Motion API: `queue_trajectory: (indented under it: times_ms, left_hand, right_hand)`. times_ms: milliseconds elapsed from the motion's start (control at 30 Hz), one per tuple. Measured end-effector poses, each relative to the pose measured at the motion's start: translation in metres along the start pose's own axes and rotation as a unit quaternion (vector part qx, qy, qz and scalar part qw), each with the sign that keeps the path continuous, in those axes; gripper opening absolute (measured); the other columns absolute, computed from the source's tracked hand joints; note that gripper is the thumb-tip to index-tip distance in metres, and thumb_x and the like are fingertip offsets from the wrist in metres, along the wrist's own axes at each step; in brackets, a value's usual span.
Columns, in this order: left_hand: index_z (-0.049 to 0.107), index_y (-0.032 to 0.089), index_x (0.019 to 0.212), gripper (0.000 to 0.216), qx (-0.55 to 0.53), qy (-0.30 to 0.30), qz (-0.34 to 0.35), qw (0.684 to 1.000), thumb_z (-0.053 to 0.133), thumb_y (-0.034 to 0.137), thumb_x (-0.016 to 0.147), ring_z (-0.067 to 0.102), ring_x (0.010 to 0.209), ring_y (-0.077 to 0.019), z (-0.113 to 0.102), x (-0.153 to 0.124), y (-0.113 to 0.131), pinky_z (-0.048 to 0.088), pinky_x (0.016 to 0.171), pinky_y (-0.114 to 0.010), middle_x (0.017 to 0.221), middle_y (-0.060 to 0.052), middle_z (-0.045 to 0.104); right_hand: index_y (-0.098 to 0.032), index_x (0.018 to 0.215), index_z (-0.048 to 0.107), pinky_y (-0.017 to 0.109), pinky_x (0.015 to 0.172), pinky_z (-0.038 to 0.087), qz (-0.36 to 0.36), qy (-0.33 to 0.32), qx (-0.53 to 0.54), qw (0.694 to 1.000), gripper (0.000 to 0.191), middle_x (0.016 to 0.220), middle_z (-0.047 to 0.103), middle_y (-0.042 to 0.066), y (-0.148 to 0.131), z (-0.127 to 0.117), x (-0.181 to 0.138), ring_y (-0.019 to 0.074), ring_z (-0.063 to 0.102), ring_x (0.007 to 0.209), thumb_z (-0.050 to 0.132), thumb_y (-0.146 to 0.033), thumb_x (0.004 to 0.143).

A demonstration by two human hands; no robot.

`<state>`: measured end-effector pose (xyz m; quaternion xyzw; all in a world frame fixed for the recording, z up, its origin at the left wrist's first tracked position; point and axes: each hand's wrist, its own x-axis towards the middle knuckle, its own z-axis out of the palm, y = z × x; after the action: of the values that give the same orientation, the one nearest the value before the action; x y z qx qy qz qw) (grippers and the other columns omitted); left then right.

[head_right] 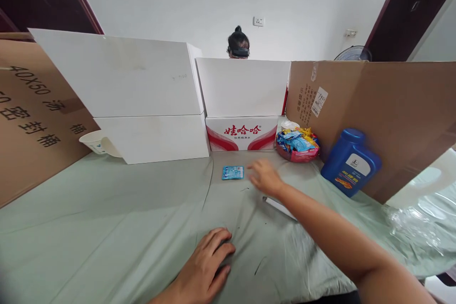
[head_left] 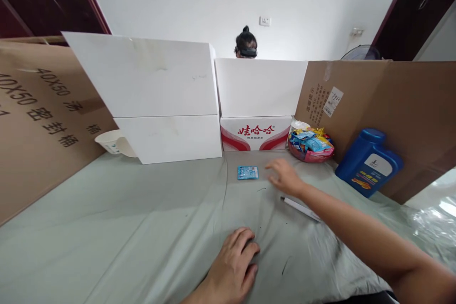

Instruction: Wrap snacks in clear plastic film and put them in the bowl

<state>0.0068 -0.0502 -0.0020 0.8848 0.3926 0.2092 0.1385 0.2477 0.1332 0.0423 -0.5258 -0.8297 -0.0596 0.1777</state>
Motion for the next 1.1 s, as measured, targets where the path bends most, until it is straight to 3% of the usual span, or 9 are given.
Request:
queue_trajectory:
  times_ms: [100,233,333,533,633,833,933,1000,1100]
  left_hand:
    - [0.058,0.019,0.107,0.034,0.002,0.004,0.01,1.0,0.055,0.009,0.075,0.051,0.119,-0.0283,0.003,-0.002,-0.004,0.049,0.099,-0.046,0.122,-0.012,0.057]
    - [0.056,0.02,0.109,0.041,0.01,0.038,0.043,0.998,0.054,0.007,0.071,0.051,0.121,-0.0283,0.011,-0.007,-0.015,0.05,0.099,-0.044,0.124,-0.012,0.057]
    - [0.056,0.02,0.11,0.043,0.014,0.057,0.057,0.997,0.054,0.008,0.069,0.051,0.121,-0.028,0.017,-0.009,-0.021,0.051,0.099,-0.043,0.124,-0.011,0.057]
    - [0.057,0.021,0.109,0.04,0.007,0.072,0.051,0.996,0.055,0.01,0.071,0.051,0.12,-0.0289,0.025,-0.01,-0.023,0.05,0.099,-0.045,0.123,-0.011,0.058]
    - [0.057,0.023,0.111,0.041,0.003,0.053,0.029,0.998,0.056,0.01,0.072,0.049,0.124,-0.0286,0.022,-0.011,-0.021,0.049,0.101,-0.046,0.127,-0.01,0.056]
    - [0.057,0.022,0.113,0.04,0.002,0.028,0.036,0.999,0.057,0.01,0.074,0.05,0.123,-0.03,0.012,-0.009,-0.016,0.051,0.099,-0.046,0.128,-0.011,0.056]
    - [0.058,0.02,0.109,0.037,0.0,0.018,0.037,0.999,0.057,0.011,0.073,0.051,0.121,-0.0315,0.012,-0.007,-0.014,0.051,0.098,-0.047,0.125,-0.013,0.056]
    - [0.058,0.02,0.107,0.036,-0.004,0.015,0.029,0.999,0.058,0.011,0.073,0.051,0.12,-0.0318,0.012,-0.005,-0.013,0.05,0.098,-0.048,0.124,-0.013,0.056]
    - [0.058,0.02,0.108,0.037,-0.013,0.01,0.016,1.0,0.058,0.01,0.072,0.05,0.121,-0.0311,0.011,-0.001,-0.01,0.048,0.1,-0.049,0.125,-0.012,0.055]
  right_hand:
    - [-0.025,0.127,0.057,0.037,0.095,0.042,-0.106,-0.054,0.005,0.993,0.047,0.127,0.06,0.008,-0.042,0.034,0.021,0.0243,0.052,0.116,0.066,-0.032,0.081]
    - [-0.017,0.1,0.067,0.031,0.081,0.044,-0.123,-0.066,-0.038,0.989,0.019,0.099,0.068,0.009,-0.046,0.042,0.04,0.0206,0.059,0.093,0.051,-0.015,0.089]
    - [-0.015,0.091,0.065,0.031,0.081,0.043,-0.098,-0.033,-0.081,0.991,0.018,0.093,0.067,0.01,-0.014,0.009,0.042,0.0207,0.056,0.09,0.047,-0.013,0.091]
    - [-0.006,0.107,0.061,0.042,0.09,0.036,0.052,0.085,-0.173,0.98,0.03,0.109,0.06,0.022,0.079,-0.094,0.053,0.0302,0.048,0.105,0.035,-0.012,0.094]
    - [-0.009,0.101,0.065,0.038,0.085,0.04,0.094,0.067,-0.184,0.976,0.026,0.103,0.063,0.02,0.111,-0.115,0.059,0.029,0.051,0.101,0.042,-0.01,0.088]
    - [-0.015,0.115,0.06,0.032,0.082,0.042,0.179,0.056,-0.168,0.968,0.032,0.11,0.064,0.015,0.11,-0.084,0.014,0.0251,0.057,0.101,0.042,-0.032,0.094]
    - [-0.017,0.11,0.059,0.033,0.074,0.044,0.285,-0.023,-0.107,0.952,0.041,0.099,0.068,0.012,0.101,-0.059,-0.014,0.026,0.063,0.09,0.044,-0.051,0.093]
    - [-0.017,0.109,0.058,0.033,0.073,0.044,0.324,-0.059,-0.079,0.941,0.04,0.099,0.069,0.013,0.102,-0.046,-0.017,0.026,0.065,0.09,0.045,-0.051,0.092]
    - [-0.014,0.111,0.058,0.034,0.073,0.044,0.35,-0.049,-0.077,0.932,0.037,0.103,0.068,0.017,0.112,-0.041,-0.003,0.0264,0.065,0.092,0.044,-0.044,0.094]
